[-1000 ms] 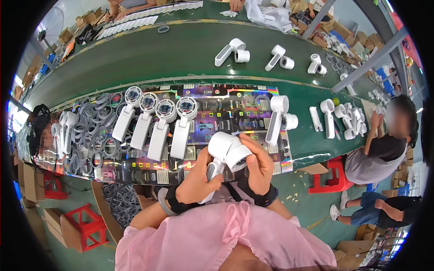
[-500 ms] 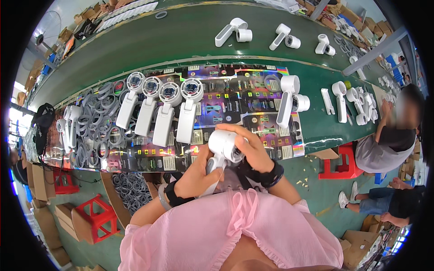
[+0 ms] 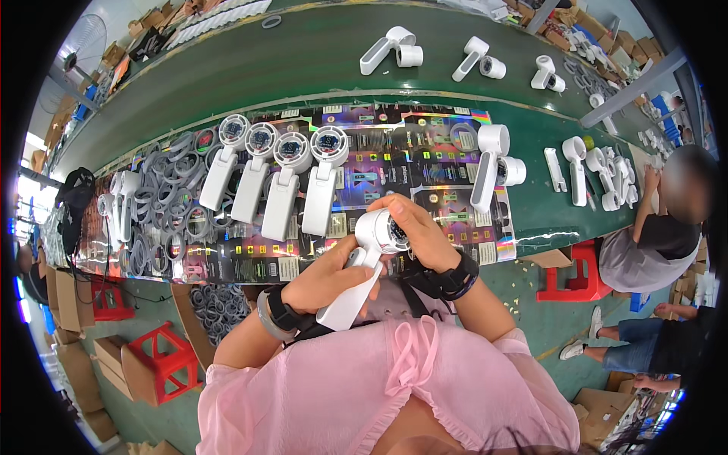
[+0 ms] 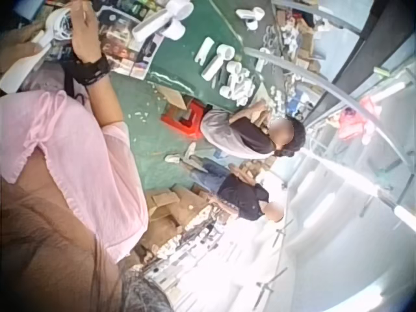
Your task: The recorder is assembling small white handheld fans on a factory production line, fitting components together and attaching outer rings.
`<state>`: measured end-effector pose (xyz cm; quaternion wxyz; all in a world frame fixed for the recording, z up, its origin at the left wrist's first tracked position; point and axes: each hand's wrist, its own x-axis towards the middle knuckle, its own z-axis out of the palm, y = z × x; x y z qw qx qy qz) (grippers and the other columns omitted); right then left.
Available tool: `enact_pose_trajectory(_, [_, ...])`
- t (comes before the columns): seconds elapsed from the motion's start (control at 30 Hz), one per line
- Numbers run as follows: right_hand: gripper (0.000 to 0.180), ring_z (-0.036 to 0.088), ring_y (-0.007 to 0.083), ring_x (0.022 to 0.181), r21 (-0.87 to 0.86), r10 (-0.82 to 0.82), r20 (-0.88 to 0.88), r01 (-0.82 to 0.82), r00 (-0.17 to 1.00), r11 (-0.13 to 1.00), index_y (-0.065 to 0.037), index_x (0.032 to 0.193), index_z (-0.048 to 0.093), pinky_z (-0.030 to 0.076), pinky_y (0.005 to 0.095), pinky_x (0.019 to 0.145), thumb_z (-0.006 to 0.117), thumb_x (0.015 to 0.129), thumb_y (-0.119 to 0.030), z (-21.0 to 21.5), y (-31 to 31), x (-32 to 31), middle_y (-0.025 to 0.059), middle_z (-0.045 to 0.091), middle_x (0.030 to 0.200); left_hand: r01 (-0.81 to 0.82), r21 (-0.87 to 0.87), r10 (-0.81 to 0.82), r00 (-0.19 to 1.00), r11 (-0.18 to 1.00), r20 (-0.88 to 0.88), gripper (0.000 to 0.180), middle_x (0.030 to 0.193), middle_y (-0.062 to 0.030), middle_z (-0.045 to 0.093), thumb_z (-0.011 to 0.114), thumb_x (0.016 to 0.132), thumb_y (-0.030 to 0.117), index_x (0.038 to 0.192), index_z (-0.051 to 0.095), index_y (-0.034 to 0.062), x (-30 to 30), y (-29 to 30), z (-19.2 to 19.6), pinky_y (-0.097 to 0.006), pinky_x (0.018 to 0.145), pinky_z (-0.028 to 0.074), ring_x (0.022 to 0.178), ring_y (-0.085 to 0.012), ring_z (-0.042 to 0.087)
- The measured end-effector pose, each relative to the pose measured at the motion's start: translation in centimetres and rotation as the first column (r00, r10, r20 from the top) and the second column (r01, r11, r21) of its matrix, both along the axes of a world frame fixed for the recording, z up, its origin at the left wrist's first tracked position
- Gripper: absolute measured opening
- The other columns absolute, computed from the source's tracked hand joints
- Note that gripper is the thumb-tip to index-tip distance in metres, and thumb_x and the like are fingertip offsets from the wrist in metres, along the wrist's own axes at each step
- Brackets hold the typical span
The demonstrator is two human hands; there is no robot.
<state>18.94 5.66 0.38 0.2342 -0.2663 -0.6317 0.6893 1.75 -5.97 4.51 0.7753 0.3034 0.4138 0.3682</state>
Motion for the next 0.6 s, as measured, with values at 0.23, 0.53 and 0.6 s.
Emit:
enact_pose_trajectory(0.23, [0.059,0.063,0.0096,0.070,-0.294,0.052,-0.011,-0.053,0.999,0.954,0.000,0.112,0.061,0.054,0.0228,0.057,0.037,0.100,-0.052,0.5,-0.9,0.1,0.0053,0.065,0.088,-0.012,-0.017,0.012,1.000,1.000,0.017,0.039,0.101,-0.0114,0.056,0.048,0.091,0.007,0.126,0.034,-0.0001,0.0,-0.4,0.5,-0.030,0.055,0.057,0.071,-0.0163,0.064])
enact_pose_trajectory(0.53, [0.051,0.060,0.0083,0.073,-0.071,0.016,0.060,-0.012,0.998,0.997,0.001,0.109,0.063,0.049,0.0228,0.064,0.042,0.100,-0.045,-0.8,-1.2,-0.3,0.0044,0.065,0.089,0.006,-0.065,-0.011,0.997,0.998,-0.071,0.035,0.095,-0.0122,0.059,0.051,0.092,0.010,0.124,0.039,-0.0002,0.3,-0.9,0.6,-0.030,0.053,0.055,0.064,-0.0174,0.064])
enact_pose_trajectory(0.6, [0.042,0.060,0.0106,0.082,0.039,0.012,0.045,-0.014,0.999,0.999,0.001,0.105,0.065,0.047,0.0257,0.075,0.045,0.100,-0.035,-1.0,-0.7,-0.6,0.0053,0.066,0.093,-0.098,-0.069,0.095,0.994,0.993,-0.053,0.038,0.098,-0.0122,0.060,0.055,0.091,0.011,0.123,0.040,-0.0002,0.3,-1.1,1.0,-0.029,0.056,0.055,0.069,-0.0171,0.065])
